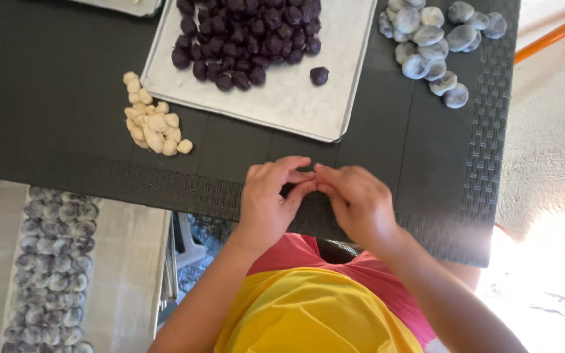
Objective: Filling small pieces of white dough with purple dough and rolling them into balls.
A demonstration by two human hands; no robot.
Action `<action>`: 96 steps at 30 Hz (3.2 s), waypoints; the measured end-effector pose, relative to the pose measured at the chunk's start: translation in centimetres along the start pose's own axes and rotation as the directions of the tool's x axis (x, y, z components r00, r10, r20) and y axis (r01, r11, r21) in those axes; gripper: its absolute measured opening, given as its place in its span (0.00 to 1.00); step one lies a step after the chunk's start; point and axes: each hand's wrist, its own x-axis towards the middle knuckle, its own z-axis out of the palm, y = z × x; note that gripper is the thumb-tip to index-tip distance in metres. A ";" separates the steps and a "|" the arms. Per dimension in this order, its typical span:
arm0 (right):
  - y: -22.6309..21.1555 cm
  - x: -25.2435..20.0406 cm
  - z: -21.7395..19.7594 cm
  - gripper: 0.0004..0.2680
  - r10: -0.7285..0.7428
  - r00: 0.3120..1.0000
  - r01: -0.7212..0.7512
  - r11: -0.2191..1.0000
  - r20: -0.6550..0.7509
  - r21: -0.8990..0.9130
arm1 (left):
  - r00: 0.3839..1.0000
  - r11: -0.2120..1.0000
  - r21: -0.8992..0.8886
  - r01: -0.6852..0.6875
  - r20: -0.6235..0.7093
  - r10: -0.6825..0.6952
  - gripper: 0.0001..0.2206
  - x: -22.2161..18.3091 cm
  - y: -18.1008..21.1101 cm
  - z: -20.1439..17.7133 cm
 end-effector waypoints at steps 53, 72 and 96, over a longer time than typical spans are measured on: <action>-0.1 -0.7 1.6 0.06 0.011 0.995 0.025 0.943 0.104 -0.331 | 0.879 0.935 0.238 -0.264 0.458 0.131 0.26 -0.5 -0.8 -2.6; 9.2 13.0 2.9 0.26 0.238 0.909 -0.029 0.854 0.342 -0.519 | 0.923 0.951 0.248 -0.185 0.376 0.081 0.15 -1.5 2.2 -3.2; 1.0 -0.2 0.4 0.12 -0.012 0.964 0.041 0.994 0.265 -0.102 | 0.949 0.987 -0.016 0.158 0.278 -0.148 0.18 0.3 0.2 -2.1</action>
